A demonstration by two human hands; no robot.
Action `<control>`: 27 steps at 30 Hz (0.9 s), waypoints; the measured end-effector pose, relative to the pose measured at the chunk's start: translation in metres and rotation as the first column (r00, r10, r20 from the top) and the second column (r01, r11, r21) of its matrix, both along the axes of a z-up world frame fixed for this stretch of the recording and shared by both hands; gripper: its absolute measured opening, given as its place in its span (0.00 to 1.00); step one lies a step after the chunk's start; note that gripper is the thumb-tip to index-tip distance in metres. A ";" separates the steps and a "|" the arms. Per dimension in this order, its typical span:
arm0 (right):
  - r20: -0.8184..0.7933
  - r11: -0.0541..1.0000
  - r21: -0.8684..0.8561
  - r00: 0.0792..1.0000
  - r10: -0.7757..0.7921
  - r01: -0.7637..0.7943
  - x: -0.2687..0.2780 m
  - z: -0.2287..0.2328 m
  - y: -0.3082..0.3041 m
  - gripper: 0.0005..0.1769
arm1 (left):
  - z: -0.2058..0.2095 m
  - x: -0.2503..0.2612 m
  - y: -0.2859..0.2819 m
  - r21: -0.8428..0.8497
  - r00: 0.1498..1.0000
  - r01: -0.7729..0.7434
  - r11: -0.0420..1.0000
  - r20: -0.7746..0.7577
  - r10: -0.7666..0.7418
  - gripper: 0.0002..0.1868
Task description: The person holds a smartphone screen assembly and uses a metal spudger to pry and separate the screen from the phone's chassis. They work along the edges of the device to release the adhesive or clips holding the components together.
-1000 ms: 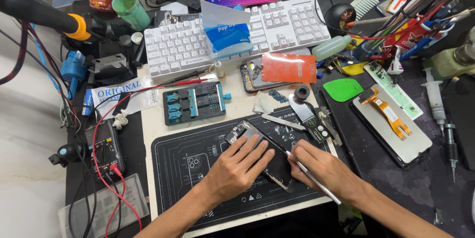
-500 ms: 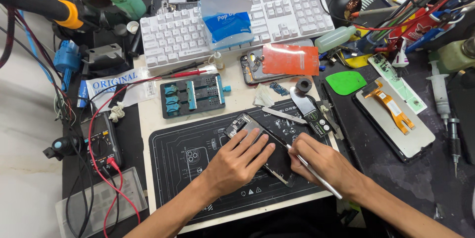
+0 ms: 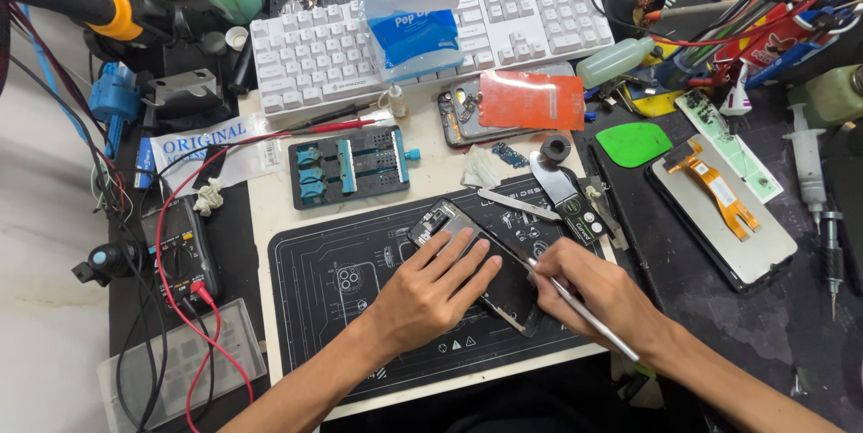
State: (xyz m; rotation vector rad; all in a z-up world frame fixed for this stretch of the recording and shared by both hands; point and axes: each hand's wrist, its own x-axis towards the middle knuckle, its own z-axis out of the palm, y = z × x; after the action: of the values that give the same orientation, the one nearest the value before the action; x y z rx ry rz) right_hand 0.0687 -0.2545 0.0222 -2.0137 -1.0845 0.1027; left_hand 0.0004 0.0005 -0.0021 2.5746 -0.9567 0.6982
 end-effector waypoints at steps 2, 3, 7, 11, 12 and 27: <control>-0.050 0.999 -0.033 0.998 -0.024 0.022 -0.004 0.000 -0.001 0.10 | 0.000 -0.001 0.001 -0.002 1.000 0.004 1.000 -0.005 -0.004 0.22; -0.074 0.998 -0.056 0.997 -0.029 0.025 -0.005 0.001 -0.001 0.10 | 0.000 -0.001 0.001 -0.003 1.000 0.005 1.000 -0.007 -0.005 0.22; -0.083 1.000 -0.029 0.997 0.002 -0.005 -0.006 0.001 -0.003 0.11 | -0.001 0.000 0.000 -0.006 1.000 -0.002 1.000 -0.004 0.002 0.22; -0.042 1.000 -0.029 0.999 0.011 -0.012 -0.007 0.001 -0.004 0.13 | -0.001 -0.001 0.001 -0.004 1.000 0.002 1.000 -0.005 -0.002 0.22; -0.035 0.999 -0.030 0.999 0.013 -0.014 -0.006 0.001 -0.004 0.13 | -0.001 -0.001 0.001 -0.004 1.000 -0.001 1.000 -0.005 0.001 0.22; -0.015 0.999 -0.026 1.000 0.027 -0.028 -0.006 0.005 -0.003 0.14 | -0.003 -0.001 0.000 -0.002 1.000 -0.008 1.000 0.000 0.008 0.20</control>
State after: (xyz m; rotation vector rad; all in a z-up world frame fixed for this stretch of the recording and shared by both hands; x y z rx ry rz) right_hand 0.0628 -0.2580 0.0271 -2.0188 -1.1075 0.1461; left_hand -0.0004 0.0003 -0.0053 2.5788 -0.9454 0.7010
